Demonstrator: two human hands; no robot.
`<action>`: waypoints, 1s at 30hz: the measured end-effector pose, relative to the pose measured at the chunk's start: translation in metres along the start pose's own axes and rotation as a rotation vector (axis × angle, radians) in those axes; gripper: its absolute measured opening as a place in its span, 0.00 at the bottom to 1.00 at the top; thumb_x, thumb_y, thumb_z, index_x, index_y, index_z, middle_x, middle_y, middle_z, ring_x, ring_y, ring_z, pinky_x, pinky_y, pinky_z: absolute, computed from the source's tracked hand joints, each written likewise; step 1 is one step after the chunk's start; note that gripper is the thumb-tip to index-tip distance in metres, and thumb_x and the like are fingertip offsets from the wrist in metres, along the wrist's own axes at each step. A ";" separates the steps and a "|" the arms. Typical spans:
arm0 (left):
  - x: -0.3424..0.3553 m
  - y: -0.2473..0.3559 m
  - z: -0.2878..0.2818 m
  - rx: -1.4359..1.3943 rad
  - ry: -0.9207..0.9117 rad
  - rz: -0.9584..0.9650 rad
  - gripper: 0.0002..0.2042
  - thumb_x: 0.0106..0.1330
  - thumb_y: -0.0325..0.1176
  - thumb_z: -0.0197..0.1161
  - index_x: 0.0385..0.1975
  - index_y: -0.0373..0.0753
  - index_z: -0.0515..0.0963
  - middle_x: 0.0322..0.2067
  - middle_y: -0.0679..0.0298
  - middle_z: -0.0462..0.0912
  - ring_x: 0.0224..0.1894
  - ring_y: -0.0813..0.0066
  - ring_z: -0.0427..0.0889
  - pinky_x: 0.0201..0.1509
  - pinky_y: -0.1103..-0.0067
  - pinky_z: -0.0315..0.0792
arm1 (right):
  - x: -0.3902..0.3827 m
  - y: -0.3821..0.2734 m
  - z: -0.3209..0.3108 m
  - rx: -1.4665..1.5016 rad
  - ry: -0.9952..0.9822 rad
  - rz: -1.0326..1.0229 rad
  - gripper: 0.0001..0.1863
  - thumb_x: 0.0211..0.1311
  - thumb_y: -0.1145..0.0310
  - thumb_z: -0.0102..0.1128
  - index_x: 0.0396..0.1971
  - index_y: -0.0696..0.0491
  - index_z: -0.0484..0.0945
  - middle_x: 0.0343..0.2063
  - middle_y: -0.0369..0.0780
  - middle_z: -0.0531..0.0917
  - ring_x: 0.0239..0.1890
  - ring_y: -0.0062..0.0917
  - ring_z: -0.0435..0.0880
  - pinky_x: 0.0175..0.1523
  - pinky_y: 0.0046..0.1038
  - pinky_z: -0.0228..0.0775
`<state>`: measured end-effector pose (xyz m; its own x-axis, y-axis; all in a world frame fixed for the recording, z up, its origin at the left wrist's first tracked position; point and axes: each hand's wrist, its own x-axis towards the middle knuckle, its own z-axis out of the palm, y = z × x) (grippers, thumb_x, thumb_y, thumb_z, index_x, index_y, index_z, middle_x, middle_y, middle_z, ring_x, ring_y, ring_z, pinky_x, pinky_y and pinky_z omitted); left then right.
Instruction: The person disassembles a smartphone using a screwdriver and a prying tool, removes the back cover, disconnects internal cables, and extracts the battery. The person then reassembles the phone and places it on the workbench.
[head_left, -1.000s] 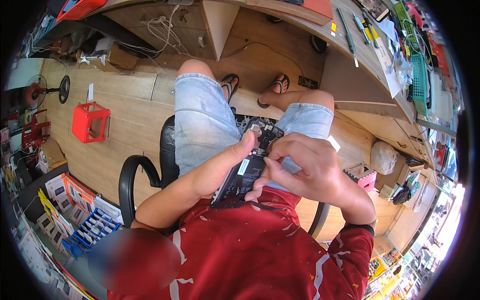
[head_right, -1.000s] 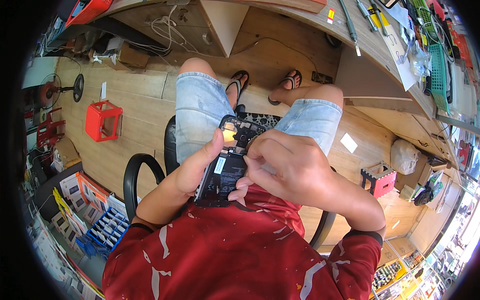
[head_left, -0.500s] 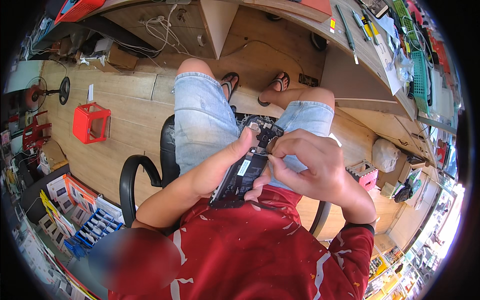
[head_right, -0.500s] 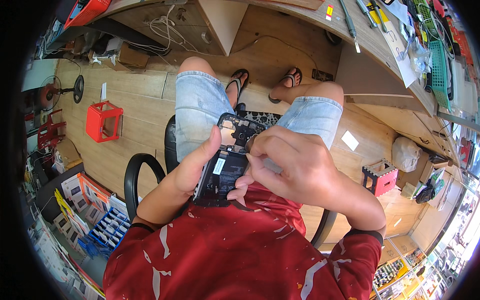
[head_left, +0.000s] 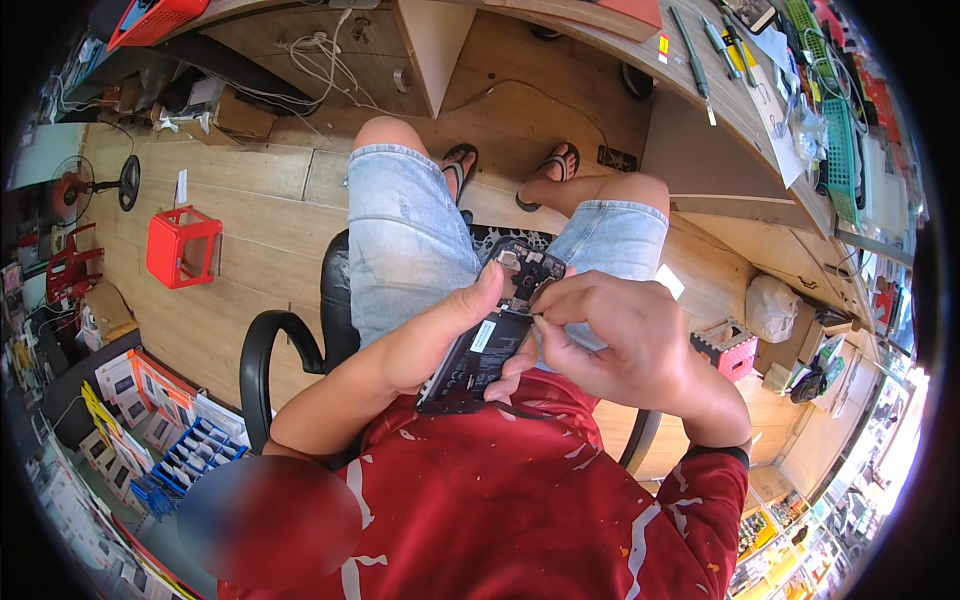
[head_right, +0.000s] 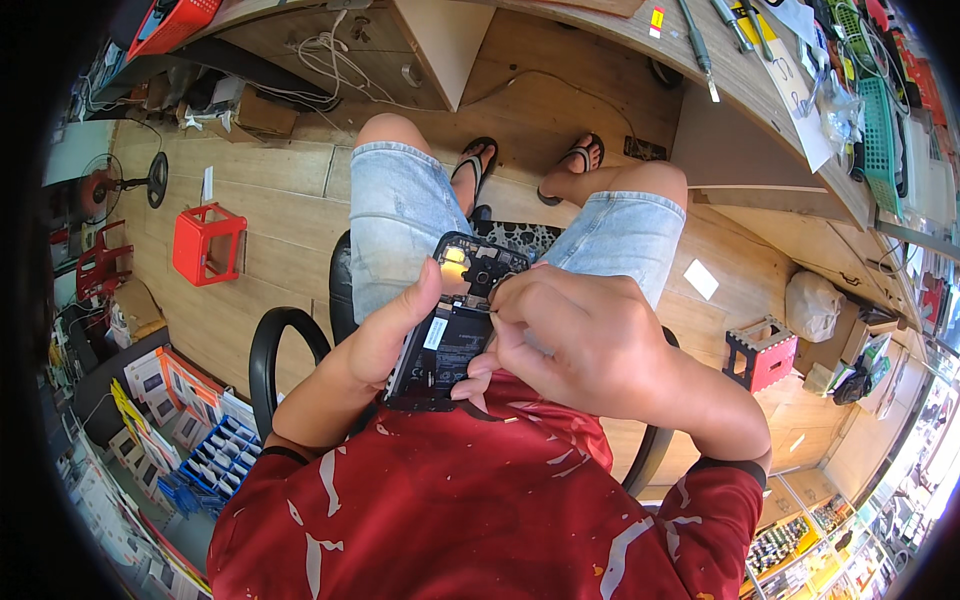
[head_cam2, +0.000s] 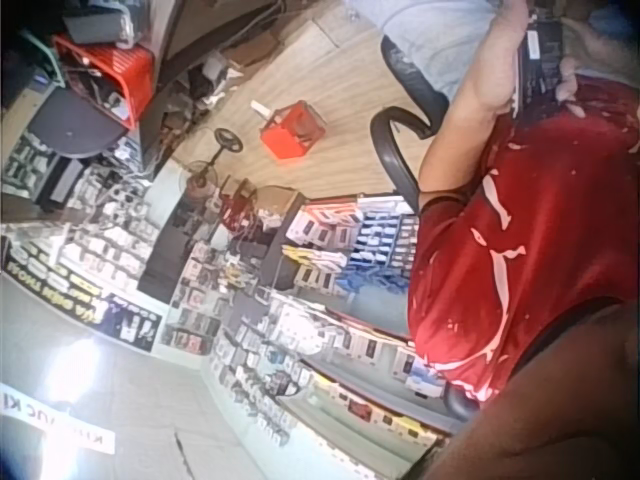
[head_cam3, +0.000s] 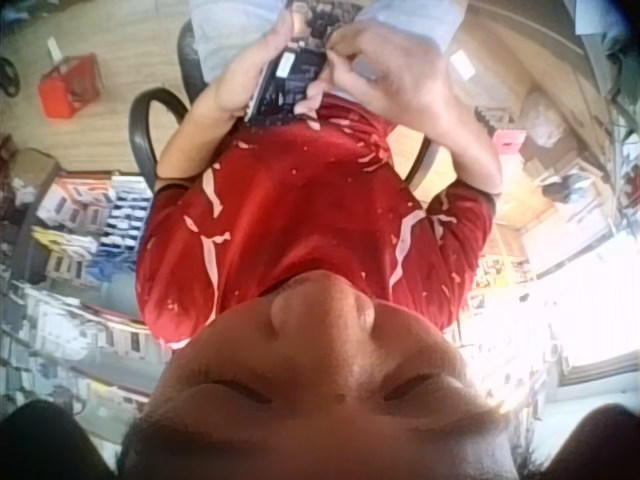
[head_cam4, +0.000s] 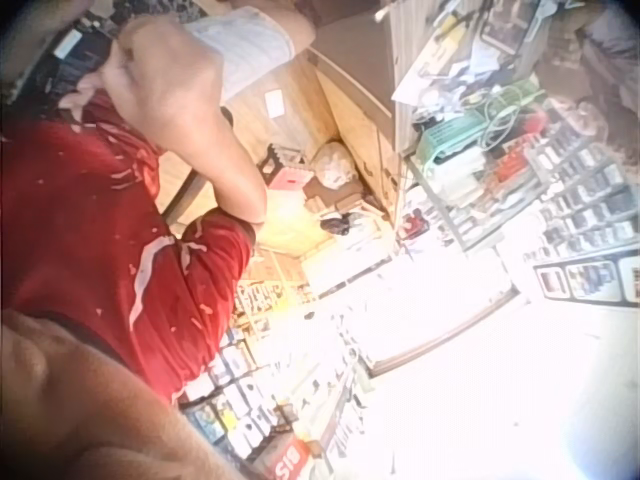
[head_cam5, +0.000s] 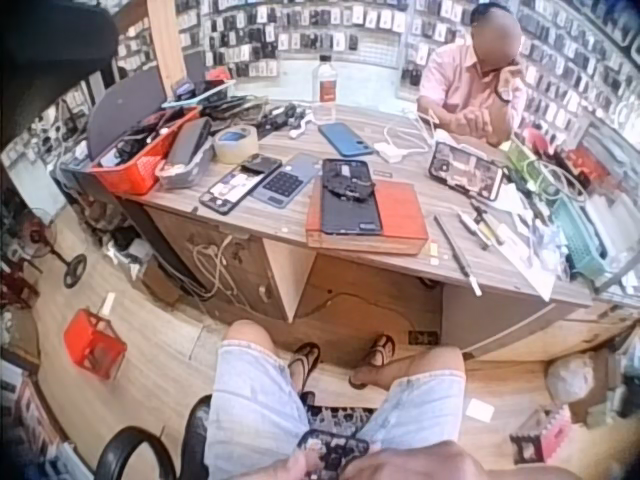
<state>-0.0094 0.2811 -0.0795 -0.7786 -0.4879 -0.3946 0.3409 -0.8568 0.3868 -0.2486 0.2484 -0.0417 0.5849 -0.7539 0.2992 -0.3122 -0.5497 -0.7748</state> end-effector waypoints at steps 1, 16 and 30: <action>-0.001 -0.001 -0.001 0.004 0.009 -0.008 0.40 0.84 0.73 0.35 0.56 0.38 0.77 0.33 0.62 0.81 0.28 0.72 0.81 0.38 0.75 0.79 | 0.000 -0.001 -0.001 0.022 -0.019 0.027 0.09 0.60 0.80 0.77 0.35 0.59 0.82 0.34 0.43 0.90 0.31 0.36 0.93 0.37 0.33 0.87; -0.001 -0.002 0.003 -0.024 0.011 -0.007 0.40 0.84 0.73 0.36 0.45 0.36 0.77 0.34 0.61 0.81 0.28 0.72 0.82 0.39 0.74 0.80 | 0.003 -0.002 -0.010 0.144 -0.032 0.125 0.08 0.60 0.81 0.76 0.32 0.58 0.82 0.33 0.45 0.93 0.33 0.33 0.95 0.40 0.30 0.87; -0.003 -0.004 -0.001 0.002 -0.006 -0.040 0.41 0.84 0.74 0.34 0.48 0.36 0.77 0.34 0.61 0.81 0.28 0.73 0.82 0.39 0.72 0.82 | 0.004 0.004 -0.018 0.225 -0.065 0.168 0.09 0.59 0.83 0.76 0.31 0.59 0.81 0.32 0.44 0.90 0.35 0.33 0.94 0.41 0.30 0.85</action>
<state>-0.0080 0.2859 -0.0811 -0.7949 -0.4523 -0.4046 0.3082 -0.8752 0.3728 -0.2609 0.2368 -0.0334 0.5881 -0.7990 0.1254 -0.2391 -0.3199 -0.9168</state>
